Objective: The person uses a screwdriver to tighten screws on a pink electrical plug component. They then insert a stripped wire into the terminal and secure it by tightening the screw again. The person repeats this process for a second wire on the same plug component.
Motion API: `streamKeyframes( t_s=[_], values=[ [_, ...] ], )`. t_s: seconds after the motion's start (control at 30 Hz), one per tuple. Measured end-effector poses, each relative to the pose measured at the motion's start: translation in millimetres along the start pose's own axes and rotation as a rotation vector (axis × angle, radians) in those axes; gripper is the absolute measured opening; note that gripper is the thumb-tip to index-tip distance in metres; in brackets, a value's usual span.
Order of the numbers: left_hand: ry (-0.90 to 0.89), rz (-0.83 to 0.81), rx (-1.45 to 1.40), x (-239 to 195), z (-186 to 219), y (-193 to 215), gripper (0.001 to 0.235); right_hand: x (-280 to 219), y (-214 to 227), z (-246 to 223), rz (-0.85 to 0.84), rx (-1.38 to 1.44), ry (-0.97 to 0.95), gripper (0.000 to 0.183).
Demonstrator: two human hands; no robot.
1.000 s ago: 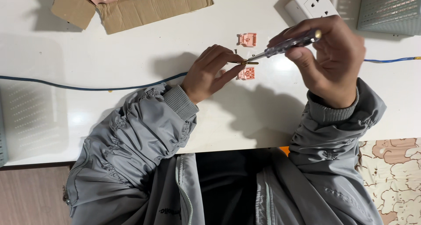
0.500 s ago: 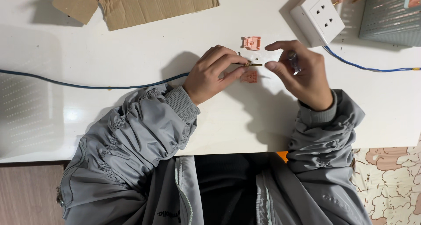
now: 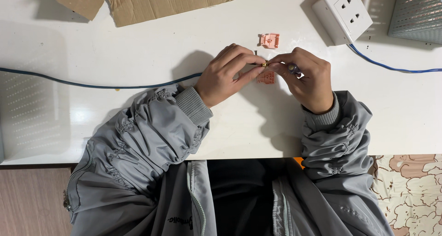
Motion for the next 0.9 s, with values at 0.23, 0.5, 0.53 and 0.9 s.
streamKeyframes(
  t_s=[0.23,0.5,0.53,0.9],
  values=[
    [0.014,0.008,-0.017,2.8,3.2,3.3,0.013,1.0,-4.4,-7.0,0.023,0.018,0.054,0.001],
    [0.029,-0.037,-0.043,3.4,2.9,3.2,0.015,-0.8,-5.6,-3.7,0.040,-0.014,0.061,0.001],
    [0.029,-0.038,-0.044,2.9,3.3,2.5,0.015,-1.8,-5.5,-1.9,0.041,-0.014,0.061,0.001],
    [0.021,-0.051,-0.063,1.8,3.3,0.1,0.013,-0.3,-5.5,-6.8,0.053,0.016,0.040,0.004]
  ],
)
Point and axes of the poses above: each hand's wrist, its own x-axis towards the middle knuckle, its own y-axis out of the back of the hand, z = x × y, the point moved 8 cm from there along x, towards the middle knuckle, and after that the axes turned 13 degrees about x, right-handed, at the moved point
